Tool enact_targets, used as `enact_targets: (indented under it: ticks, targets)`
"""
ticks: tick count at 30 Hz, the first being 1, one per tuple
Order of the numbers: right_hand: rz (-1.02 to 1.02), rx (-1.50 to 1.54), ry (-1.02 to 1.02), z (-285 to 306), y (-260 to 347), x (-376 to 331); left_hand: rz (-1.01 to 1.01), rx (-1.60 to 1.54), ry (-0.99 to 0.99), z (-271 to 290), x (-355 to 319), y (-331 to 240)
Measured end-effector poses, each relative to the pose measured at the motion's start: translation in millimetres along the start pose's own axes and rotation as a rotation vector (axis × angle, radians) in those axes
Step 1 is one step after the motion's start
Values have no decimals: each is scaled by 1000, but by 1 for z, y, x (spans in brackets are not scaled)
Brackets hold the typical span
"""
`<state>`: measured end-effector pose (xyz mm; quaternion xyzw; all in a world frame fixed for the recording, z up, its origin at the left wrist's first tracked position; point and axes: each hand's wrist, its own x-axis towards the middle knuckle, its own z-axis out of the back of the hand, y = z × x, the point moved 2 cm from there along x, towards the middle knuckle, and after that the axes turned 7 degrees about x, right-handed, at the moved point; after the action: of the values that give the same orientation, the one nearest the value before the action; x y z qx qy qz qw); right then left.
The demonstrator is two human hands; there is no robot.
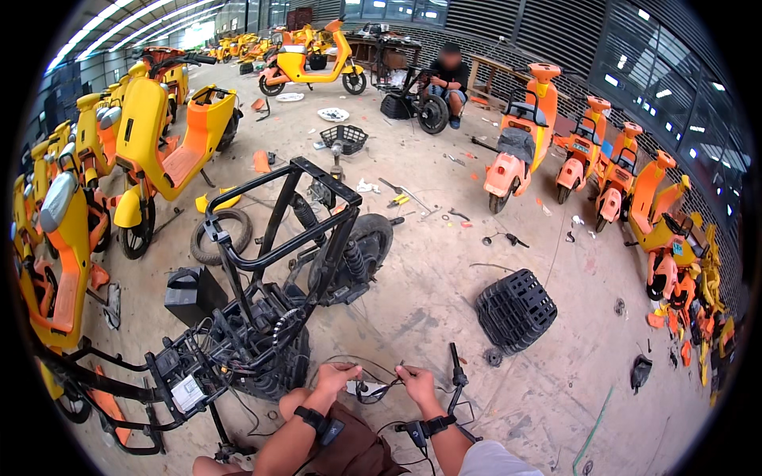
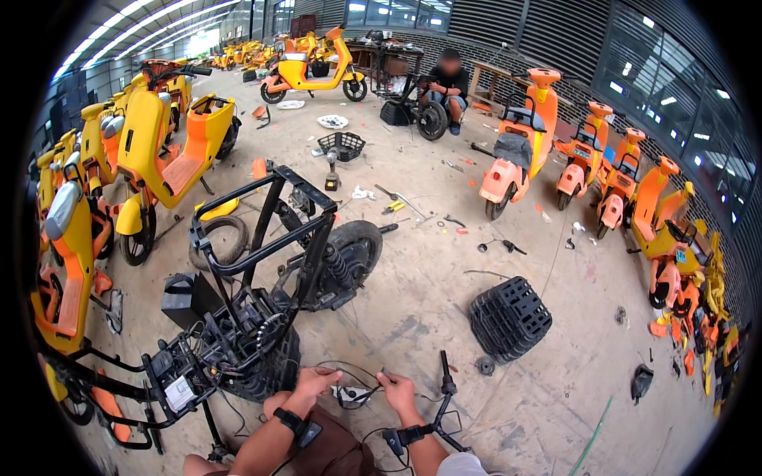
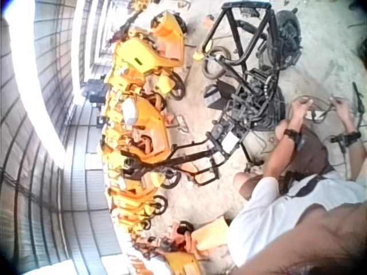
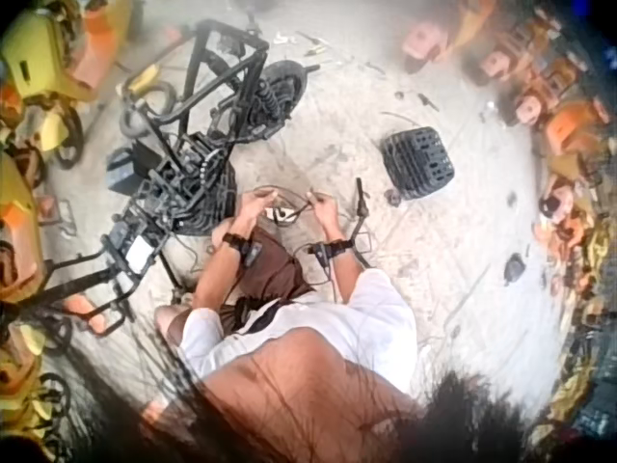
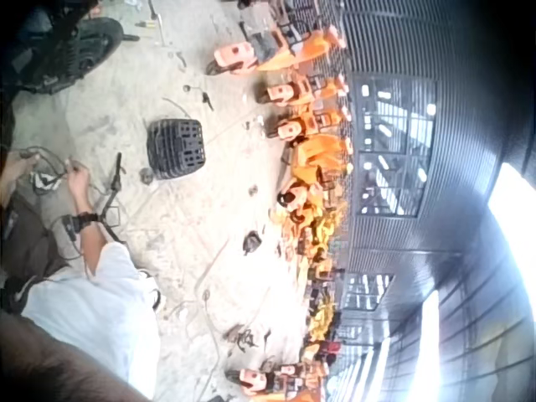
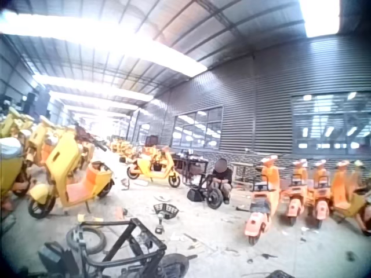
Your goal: The person works on the frame of an electric scooter, manipulating wires and components. They handle a white connector and various cables, then pick up and attach the handlebar assembly to the frame.
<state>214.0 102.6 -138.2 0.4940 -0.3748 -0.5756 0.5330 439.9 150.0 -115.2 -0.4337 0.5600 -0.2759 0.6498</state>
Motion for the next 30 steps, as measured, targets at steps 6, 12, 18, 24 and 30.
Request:
enact_targets:
  ticks: [6, 12, 18, 24, 30]
  targets:
    - [22, -19, -9, 4, -4, 4, 75, -46, 57, 0, 0, 8]
    - [-14, -47, 9, 1, -2, -4, 44, -124, 65, -3, 2, 8]
    - [11, -31, 21, -3, 3, -3, -23, -47, 17, -5, -2, -6]
    - [7, -47, 64, -6, 7, -4, -50, -26, -46, -4, -6, -9]
    - [39, -62, 82, -16, 16, 0, -78, -14, -58, -3, -4, -7]
